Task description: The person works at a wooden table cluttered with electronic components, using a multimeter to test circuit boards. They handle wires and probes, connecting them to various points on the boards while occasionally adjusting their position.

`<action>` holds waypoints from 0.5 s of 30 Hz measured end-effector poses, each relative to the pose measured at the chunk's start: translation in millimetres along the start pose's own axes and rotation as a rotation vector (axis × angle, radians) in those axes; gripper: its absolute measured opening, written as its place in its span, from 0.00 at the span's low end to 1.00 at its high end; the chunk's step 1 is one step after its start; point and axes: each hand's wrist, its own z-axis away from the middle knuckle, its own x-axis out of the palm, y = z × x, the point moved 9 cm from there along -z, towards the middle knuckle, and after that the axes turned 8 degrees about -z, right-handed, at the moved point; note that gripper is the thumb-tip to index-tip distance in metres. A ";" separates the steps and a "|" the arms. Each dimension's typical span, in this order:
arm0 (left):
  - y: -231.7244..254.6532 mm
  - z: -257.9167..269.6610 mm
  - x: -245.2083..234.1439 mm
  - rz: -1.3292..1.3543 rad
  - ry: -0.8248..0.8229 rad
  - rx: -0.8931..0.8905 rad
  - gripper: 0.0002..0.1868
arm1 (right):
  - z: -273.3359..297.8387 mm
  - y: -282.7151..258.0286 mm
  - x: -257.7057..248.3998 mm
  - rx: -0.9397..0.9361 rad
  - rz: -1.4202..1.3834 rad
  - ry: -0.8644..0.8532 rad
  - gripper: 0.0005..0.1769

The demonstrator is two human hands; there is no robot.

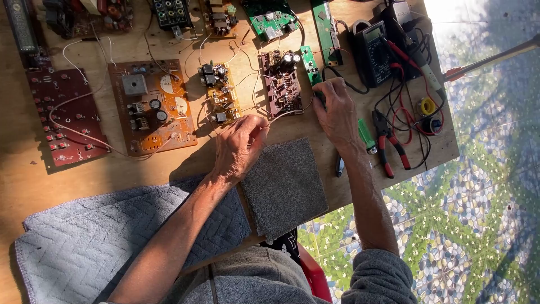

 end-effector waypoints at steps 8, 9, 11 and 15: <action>7.8 -5.7 -5.9 0.015 -0.018 -0.017 0.03 | 4.0 9.0 2.5 -0.024 0.002 0.045 0.05; 8.6 -5.8 -6.4 0.015 -0.021 -0.020 0.04 | 5.0 13.4 4.7 -0.023 0.024 0.053 0.05; 3.6 -2.6 -2.8 -0.011 -0.018 -0.019 0.04 | 4.8 21.5 7.8 -0.035 0.045 0.062 0.05; -1.3 -1.5 0.9 0.029 0.010 0.007 0.03 | 1.4 24.5 10.2 -0.068 0.109 0.074 0.04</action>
